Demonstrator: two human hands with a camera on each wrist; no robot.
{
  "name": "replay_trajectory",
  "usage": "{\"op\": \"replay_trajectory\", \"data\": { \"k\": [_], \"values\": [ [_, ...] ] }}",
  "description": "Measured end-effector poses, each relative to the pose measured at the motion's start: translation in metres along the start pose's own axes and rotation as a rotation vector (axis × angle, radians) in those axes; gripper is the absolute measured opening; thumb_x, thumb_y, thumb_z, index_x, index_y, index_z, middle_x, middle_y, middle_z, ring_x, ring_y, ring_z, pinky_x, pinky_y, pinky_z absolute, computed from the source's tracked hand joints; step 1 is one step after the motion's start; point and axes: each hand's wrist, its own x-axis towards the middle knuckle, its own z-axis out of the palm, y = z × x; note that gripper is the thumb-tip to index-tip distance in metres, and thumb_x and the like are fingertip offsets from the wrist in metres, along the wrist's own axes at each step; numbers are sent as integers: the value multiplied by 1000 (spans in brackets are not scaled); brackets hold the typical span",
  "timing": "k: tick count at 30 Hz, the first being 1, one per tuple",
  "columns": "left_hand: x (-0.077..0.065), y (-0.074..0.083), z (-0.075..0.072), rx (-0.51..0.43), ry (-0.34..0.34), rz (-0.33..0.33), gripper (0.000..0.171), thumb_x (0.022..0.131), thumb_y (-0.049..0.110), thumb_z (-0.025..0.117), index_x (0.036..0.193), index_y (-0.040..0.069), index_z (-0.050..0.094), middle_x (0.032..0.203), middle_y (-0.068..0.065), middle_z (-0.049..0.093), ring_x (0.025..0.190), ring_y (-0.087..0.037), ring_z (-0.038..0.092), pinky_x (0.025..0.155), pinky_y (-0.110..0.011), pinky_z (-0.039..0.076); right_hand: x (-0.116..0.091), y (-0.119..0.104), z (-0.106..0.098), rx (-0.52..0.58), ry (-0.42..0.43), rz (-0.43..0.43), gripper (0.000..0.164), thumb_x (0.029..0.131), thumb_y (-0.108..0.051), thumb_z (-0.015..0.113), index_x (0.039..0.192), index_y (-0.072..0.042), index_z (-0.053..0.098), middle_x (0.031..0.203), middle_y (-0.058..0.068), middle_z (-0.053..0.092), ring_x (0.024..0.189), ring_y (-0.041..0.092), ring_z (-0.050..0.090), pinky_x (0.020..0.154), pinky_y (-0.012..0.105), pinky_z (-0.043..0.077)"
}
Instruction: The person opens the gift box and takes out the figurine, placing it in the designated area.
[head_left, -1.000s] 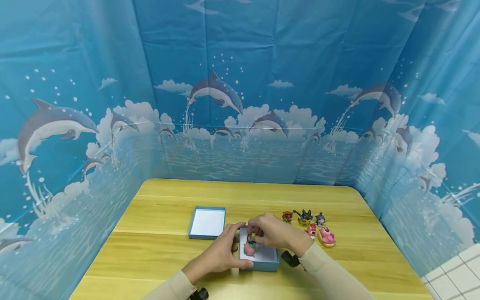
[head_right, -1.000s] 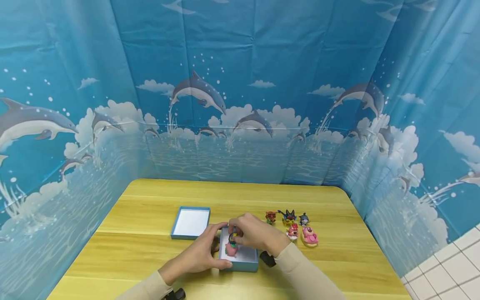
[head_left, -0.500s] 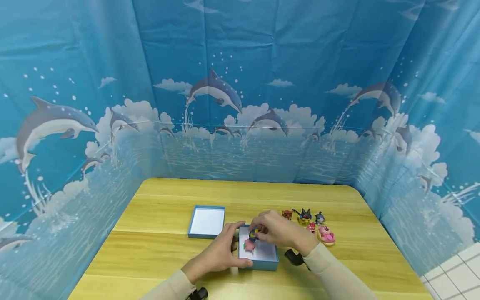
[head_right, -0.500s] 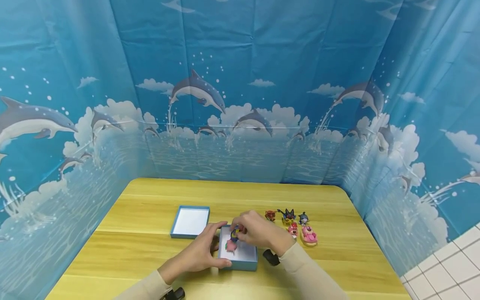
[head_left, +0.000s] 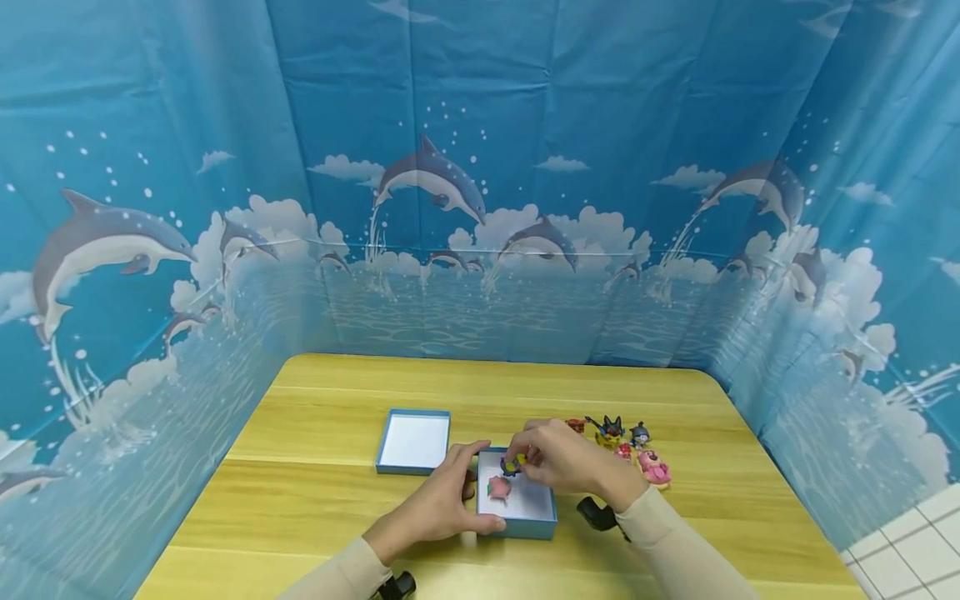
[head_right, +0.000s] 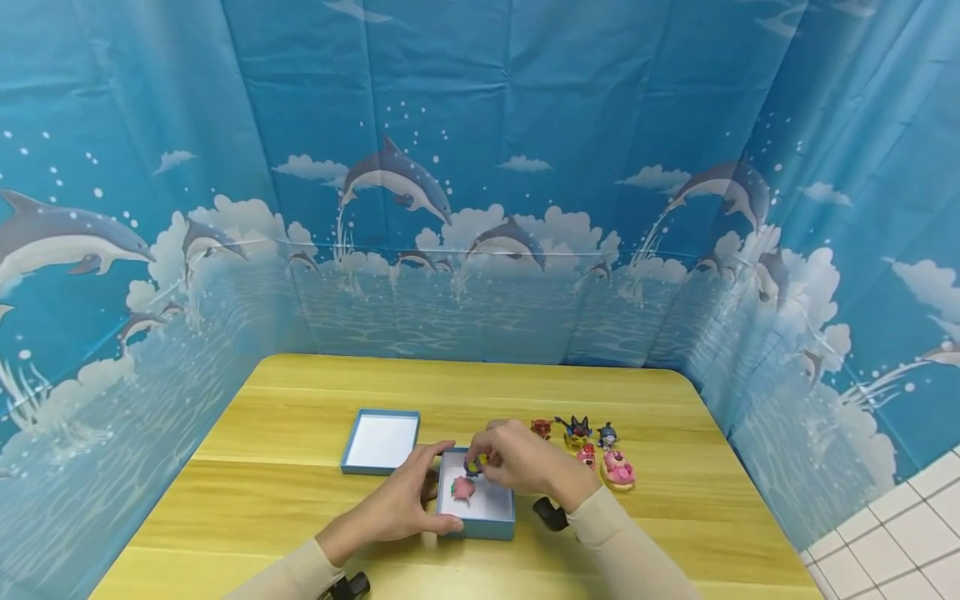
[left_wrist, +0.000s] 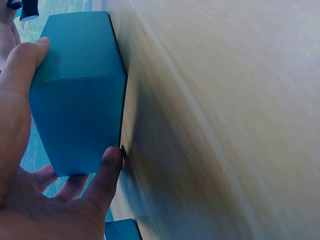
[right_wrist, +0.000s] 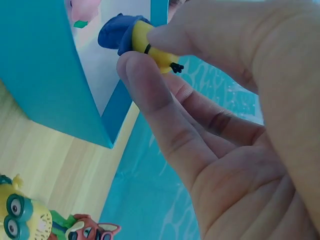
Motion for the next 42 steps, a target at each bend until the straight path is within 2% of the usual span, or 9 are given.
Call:
{"op": "replay_trajectory", "data": {
  "k": [12,19,23,27,33,42],
  "values": [
    [0,-1,0,-4,-2,-7,118,94,54,99,183,16,32,169,-17,47,133,-20,65,114,-38,59,-6,3,2,24,16,26,13,106,-6,85,115,-15,88,112,4,80,91,-1,71,82,23,66],
    [1,0,0,-21,2,1,119,93,53,100,183,15,32,171,-14,46,136,-22,67,117,-39,61,-9,4,4,8,53,-2,14,106,-4,83,113,-16,87,110,3,81,88,-3,69,77,21,63],
    [1,-1,0,-22,4,8,119,93,52,100,183,15,32,171,-15,46,138,-23,66,118,-39,62,-11,4,5,18,68,12,16,106,-3,83,119,-12,87,112,4,82,88,-3,68,76,21,63],
    [1,0,0,-35,0,8,119,93,51,100,183,14,32,171,-15,46,139,-24,66,117,-38,63,-12,4,5,44,73,34,18,107,-3,82,124,-9,84,117,6,83,91,-1,72,80,26,67],
    [1,0,0,-70,-9,10,119,93,46,101,183,13,31,171,-16,44,139,-25,67,116,-36,64,-16,1,4,48,89,45,16,107,-3,82,121,-10,83,115,4,82,92,1,74,82,32,70],
    [0,1,0,-22,-6,7,120,92,52,100,183,14,31,170,-15,47,139,-25,67,117,-37,62,-22,0,2,26,121,8,18,105,0,81,118,-12,84,116,3,81,95,4,75,84,33,70]
  ]
}}
